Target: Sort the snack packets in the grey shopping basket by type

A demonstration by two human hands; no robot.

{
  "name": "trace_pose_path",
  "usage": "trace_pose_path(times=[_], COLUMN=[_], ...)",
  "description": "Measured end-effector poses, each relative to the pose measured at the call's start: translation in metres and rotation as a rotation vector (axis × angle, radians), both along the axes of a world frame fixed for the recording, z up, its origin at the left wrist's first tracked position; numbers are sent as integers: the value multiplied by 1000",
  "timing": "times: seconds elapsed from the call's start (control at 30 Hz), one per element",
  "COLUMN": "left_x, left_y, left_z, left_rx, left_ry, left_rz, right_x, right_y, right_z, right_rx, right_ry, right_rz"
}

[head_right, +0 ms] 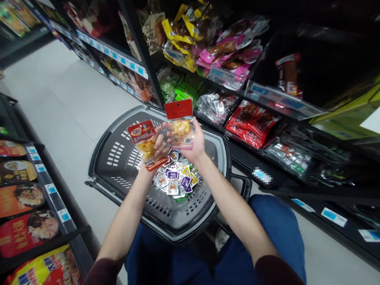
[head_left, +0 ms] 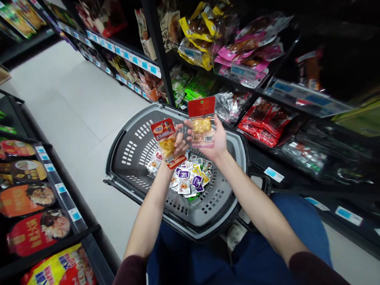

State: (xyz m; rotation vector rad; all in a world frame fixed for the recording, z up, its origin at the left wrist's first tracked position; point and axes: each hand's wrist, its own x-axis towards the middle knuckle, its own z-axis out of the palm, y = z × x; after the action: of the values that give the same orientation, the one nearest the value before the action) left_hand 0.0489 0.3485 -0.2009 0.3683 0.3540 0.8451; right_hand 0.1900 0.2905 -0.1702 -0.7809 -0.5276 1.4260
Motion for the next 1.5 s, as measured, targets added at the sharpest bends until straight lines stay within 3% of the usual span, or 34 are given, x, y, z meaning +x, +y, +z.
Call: trace_pose_path(times=[0.2, 0.4, 0.63, 0.8, 1.07, 1.3, 1.5], left_x=[1, -5, -9, -12, -8, -7, 1], left_y=[3, -5, -9, -8, -8, -4, -6], left_z=[-5, 11, 16, 19, 24, 11, 9], left_rx=[20, -65, -180, -237, -220, -199, 70], left_ry=[-14, 112, 168, 205, 201, 255, 234], left_rz=[7, -51, -113, -83, -159, -65, 132], right_x=[0, 1, 3, 2, 1, 1, 2], right_y=[1, 3, 2, 2, 3, 2, 3], right_z=[-2, -6, -6, -3, -4, -3, -4], right_rx=[11, -5, -42, -38, -34, -37, -29], right_ry=[-7, 7, 265, 456, 394, 341, 387], right_rz=[-46, -75, -50, -22, -37, -39, -27])
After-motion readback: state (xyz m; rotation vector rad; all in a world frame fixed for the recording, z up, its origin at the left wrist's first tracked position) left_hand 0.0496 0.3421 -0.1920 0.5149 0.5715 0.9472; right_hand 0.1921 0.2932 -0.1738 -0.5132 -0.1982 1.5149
